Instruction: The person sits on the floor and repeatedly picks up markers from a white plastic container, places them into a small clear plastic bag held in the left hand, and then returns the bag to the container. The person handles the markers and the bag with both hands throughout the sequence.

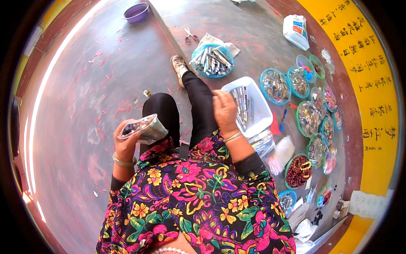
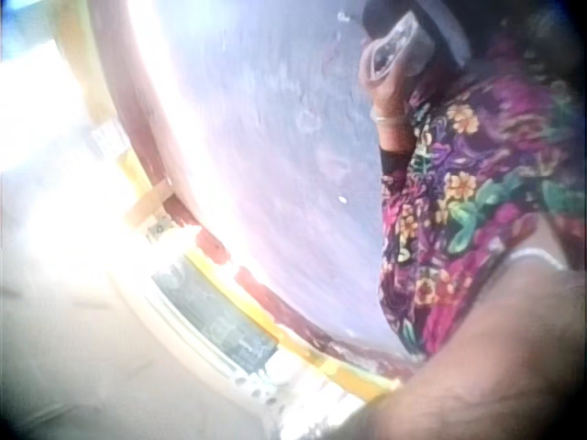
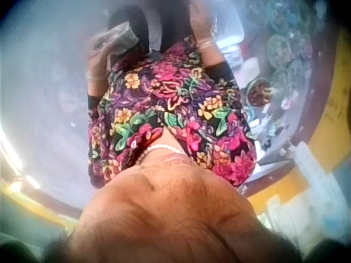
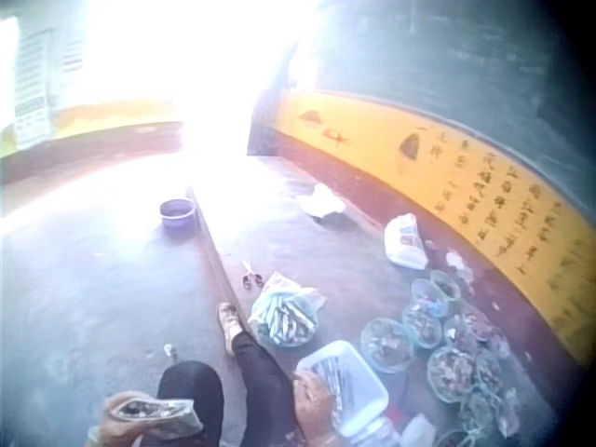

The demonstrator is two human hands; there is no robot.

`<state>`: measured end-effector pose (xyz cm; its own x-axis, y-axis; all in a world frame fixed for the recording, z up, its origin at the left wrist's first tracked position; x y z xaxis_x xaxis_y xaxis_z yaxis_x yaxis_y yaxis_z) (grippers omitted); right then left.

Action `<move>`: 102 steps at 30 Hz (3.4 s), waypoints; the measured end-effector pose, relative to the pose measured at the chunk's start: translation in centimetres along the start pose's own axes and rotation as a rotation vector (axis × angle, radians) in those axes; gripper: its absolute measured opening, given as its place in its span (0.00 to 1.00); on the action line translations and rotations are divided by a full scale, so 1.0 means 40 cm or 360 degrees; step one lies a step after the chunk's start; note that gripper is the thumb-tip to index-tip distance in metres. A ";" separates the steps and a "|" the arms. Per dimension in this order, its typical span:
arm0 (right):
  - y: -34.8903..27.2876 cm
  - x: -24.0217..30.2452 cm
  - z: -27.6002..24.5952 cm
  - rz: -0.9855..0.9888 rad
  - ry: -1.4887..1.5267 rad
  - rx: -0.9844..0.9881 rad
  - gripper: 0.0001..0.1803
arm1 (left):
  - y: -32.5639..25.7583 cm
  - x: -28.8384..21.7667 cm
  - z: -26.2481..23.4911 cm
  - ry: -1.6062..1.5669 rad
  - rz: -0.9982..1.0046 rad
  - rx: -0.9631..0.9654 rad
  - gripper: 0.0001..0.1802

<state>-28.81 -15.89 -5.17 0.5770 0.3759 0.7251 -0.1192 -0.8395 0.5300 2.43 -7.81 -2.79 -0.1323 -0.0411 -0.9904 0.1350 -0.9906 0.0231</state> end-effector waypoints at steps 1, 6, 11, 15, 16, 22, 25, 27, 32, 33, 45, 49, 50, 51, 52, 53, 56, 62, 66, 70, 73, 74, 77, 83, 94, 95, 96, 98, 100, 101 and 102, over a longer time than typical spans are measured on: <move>-0.025 -0.131 -0.037 0.0217 -0.0103 -0.0067 0.09 | 0.001 0.006 -0.002 0.0027 -0.0010 -0.0004 0.14; -0.211 -0.646 -0.263 0.0843 -0.0707 -0.0125 0.14 | 0.005 0.003 0.013 0.0049 0.0015 -0.0018 0.15; -0.304 -0.861 -0.307 0.1138 -0.1092 0.0097 0.18 | 0.001 0.006 0.012 0.0099 0.0006 -0.0039 0.16; -0.310 -0.943 -0.245 0.1154 -0.1233 0.0244 0.18 | 0.004 0.012 0.011 0.0134 -0.0015 -0.0044 0.16; -0.320 -0.972 -0.242 0.1212 -0.1123 0.0228 0.16 | 0.006 0.016 0.011 0.0143 -0.0012 -0.0051 0.16; -0.314 -0.949 -0.197 0.1249 -0.1339 0.0228 0.10 | 0.003 0.002 0.015 0.0223 -0.0034 -0.0099 0.17; -0.312 -0.950 -0.219 0.1321 -0.1367 0.0219 0.09 | 0.009 0.010 0.021 0.0182 -0.0056 -0.0114 0.17; -0.291 -0.893 -0.204 0.1283 -0.1243 0.0243 0.09 | 0.004 0.008 0.019 0.0208 -0.0059 -0.0115 0.17; -0.284 -0.874 -0.244 0.1262 -0.0675 -0.0084 0.08 | 0.001 0.014 0.006 0.0198 -0.0019 -0.0066 0.18; -0.324 -0.980 -0.292 0.1383 -0.0827 -0.0028 0.07 | 0.016 0.020 0.022 0.0081 -0.0040 0.0017 0.19; -0.059 -0.418 -0.321 0.0904 0.0535 -0.0531 0.05 | 0.003 0.016 0.020 -0.0129 -0.0004 0.0357 0.28; 0.084 -0.076 -0.262 0.0566 0.0817 -0.0407 0.06 | 0.004 0.016 0.022 -0.0173 -0.0024 0.0359 0.27; 0.101 -0.009 -0.243 0.0511 0.0853 -0.0352 0.06 | 0.003 0.017 0.018 -0.0158 0.0005 0.0351 0.27; 0.116 0.053 -0.221 0.0461 0.0894 -0.0290 0.07 | -0.001 0.014 0.013 -0.0139 0.0031 0.0336 0.27; 0.126 0.106 -0.202 0.0409 0.0933 -0.0234 0.07 | -0.002 0.009 0.015 -0.0127 0.0055 0.0338 0.26; 0.135 0.161 -0.180 0.0317 0.0939 -0.0142 0.07 | -0.004 0.006 0.014 -0.0113 0.0078 0.0351 0.25; 0.140 0.273 -0.115 0.0098 0.0944 0.0100 0.09 | -0.007 0.009 0.011 -0.0111 0.0119 0.0380 0.24; 0.117 0.383 -0.020 -0.0062 0.0820 0.0450 0.11 | -0.016 0.002 0.010 -0.0125 0.0148 0.0378 0.22; 0.111 0.427 -0.014 -0.0139 0.0814 0.0525 0.11 | -0.013 0.013 0.007 -0.0121 0.0078 0.0332 0.19; 0.121 0.472 -0.009 -0.0304 0.0633 0.0615 0.11 | -0.011 0.030 0.003 -0.0123 0.0046 0.0332 0.19; 0.126 0.531 0.002 -0.0529 0.0560 0.0689 0.09 | -0.010 0.021 0.012 -0.0150 0.0104 0.0368 0.19; 0.129 0.545 0.007 -0.0564 0.0591 0.0725 0.09 | -0.010 0.014 0.016 -0.0156 0.0135 0.0386 0.19; 0.134 0.576 0.021 -0.0666 0.0655 0.0813 0.08 | -0.011 0.006 0.025 -0.0177 0.0100 0.0410 0.19; 0.145 0.614 0.037 -0.0778 0.0632 0.0907 0.09 | -0.013 0.009 0.026 -0.0172 0.0111 0.0422 0.20; 0.160 0.652 0.090 -0.0734 0.0672 0.1093 0.09 | -0.008 0.005 0.019 -0.0022 0.0113 0.0308 0.19; 0.158 0.659 0.088 -0.0768 0.0679 0.1090 0.09 | -0.008 0.008 0.018 -0.0022 0.0101 0.0298 0.19; 0.156 0.667 0.087 -0.0802 0.0687 0.1087 0.09 | -0.006 0.007 0.015 0.0012 0.0130 0.0269 0.17; 0.154 0.671 0.090 -0.0839 0.0693 0.1094 0.09 | -0.002 0.008 0.010 0.0081 0.0188 0.0214 0.14; 0.152 0.666 0.097 -0.0846 0.0692 0.1116 0.09 | 0.002 0.014 0.013 0.0040 0.0128 0.0236 0.15; 0.148 0.663 0.103 -0.0831 0.0684 0.1132 0.09 | 0.003 0.015 0.014 0.0017 0.0099 0.0247 0.16; 0.143 0.661 0.110 -0.0815 0.0676 0.1149 0.09 | 0.003 0.013 0.018 -0.0016 0.0088 0.0269 0.17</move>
<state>-10.67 -12.48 15.10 0.0653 0.7525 0.6553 0.6688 -0.5204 0.5309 1.67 -8.05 -3.18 -0.1390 -0.0965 -0.9856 -0.0248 -0.9946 0.1008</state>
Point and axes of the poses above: each hand's wrist, its own y-axis towards the middle knuckle, its own z-axis out of the palm, x = y × z, the point moved 9 cm from there along y, towards the middle knuckle, and after that the axes turned 5 degrees about -x, right-handed, at the moved point
